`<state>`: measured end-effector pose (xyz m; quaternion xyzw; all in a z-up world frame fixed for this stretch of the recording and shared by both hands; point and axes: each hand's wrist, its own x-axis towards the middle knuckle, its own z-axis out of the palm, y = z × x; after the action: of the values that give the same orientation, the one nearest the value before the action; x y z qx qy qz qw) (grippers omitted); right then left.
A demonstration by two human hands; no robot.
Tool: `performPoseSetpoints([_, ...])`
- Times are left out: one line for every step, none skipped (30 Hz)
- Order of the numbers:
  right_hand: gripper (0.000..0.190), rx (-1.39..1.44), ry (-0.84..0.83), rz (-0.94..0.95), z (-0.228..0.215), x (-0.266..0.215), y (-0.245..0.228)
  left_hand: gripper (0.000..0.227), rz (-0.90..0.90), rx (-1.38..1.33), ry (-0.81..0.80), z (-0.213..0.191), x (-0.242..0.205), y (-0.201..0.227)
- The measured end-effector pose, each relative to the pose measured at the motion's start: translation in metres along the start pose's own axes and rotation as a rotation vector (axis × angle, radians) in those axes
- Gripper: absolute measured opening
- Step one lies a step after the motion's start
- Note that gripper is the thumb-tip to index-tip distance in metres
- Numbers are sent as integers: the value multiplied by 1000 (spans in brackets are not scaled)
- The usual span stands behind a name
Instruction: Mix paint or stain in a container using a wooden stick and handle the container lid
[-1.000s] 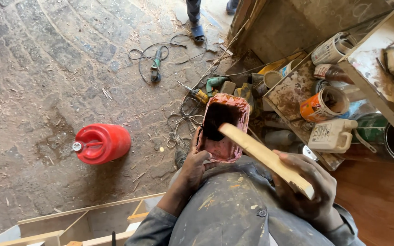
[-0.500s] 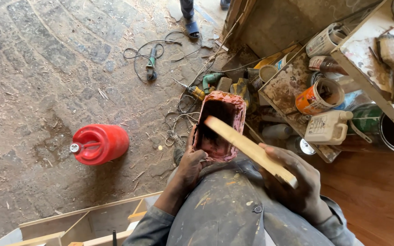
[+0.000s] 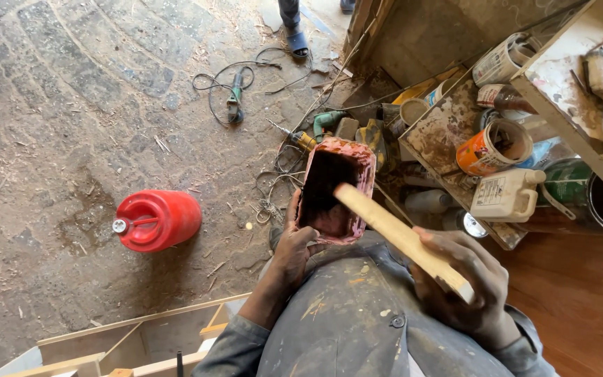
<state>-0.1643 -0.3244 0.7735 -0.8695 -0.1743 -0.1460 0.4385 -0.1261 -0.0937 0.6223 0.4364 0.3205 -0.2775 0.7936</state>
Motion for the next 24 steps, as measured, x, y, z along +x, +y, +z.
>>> performPoseSetpoints([32,17,-10,38,-3,-1,-2,109,-6,-11,4,-2,4,-3])
performPoseSetpoints([32,16,-10,41,1,-3,2,109,-9,-10,3,0,-1,3])
performPoseSetpoints([37,48,-37,58,4,-6,7,109,-28,-22,-8,2,-6,9])
performPoseSetpoints([41,78,-64,79,6,-10,11,109,-51,-34,-22,5,-11,13])
performPoseSetpoints([41,74,-64,84,6,-9,12,109,-57,-33,-24,6,-9,9])
performPoseSetpoints([41,46,-38,47,7,-7,13,107,-38,-17,-16,5,-7,7])
performPoseSetpoints([41,17,-12,10,8,-5,14,106,-19,0,-8,4,-6,5])
performPoseSetpoints([41,20,-11,9,5,-4,12,106,-17,1,-5,2,-4,2])
performPoseSetpoints([38,-1,-7,-14,2,-4,9,107,-10,6,-8,1,-1,0])
performPoseSetpoints([35,-26,0,-39,-1,-2,7,108,-2,11,-14,-1,2,-1])
performPoseSetpoints([35,-25,3,-42,1,-2,8,108,3,13,-14,-1,3,0])
performPoseSetpoints([38,42,-53,29,2,-4,7,108,-8,-2,-12,0,3,-1])
performPoseSetpoints([41,109,-108,101,2,-5,6,109,-18,-16,-11,0,3,-2])
performPoseSetpoints([41,105,-110,106,4,-7,9,109,-24,-17,-12,0,3,-4])
performPoseSetpoints([43,61,-91,82,6,-8,12,109,-21,-22,-30,0,3,-5])
performPoseSetpoints([45,22,-71,52,9,-7,16,109,-11,-26,-44,0,5,-5])
performPoseSetpoints([45,23,-71,51,6,-5,13,109,-10,-27,-43,2,3,-5])
performPoseSetpoints([39,-26,-24,-4,4,-2,9,108,-14,-14,-15,3,2,-3])
performPoseSetpoints([32,-74,24,-58,3,0,5,107,-19,-1,13,4,1,-1])
performPoseSetpoints([32,-73,26,-59,2,-2,6,107,-17,0,12,3,0,1])
performPoseSetpoints([35,-14,-23,-3,1,-4,6,106,-23,-7,-16,2,0,3])
performPoseSetpoints([37,43,-75,57,0,-7,6,106,-34,-15,-45,1,-2,3])
performPoseSetpoints([37,42,-75,59,4,-7,9,106,-36,-14,-46,2,-3,4])
performPoseSetpoints([41,36,-64,60,7,-8,12,106,-46,-15,-26,4,-4,5])
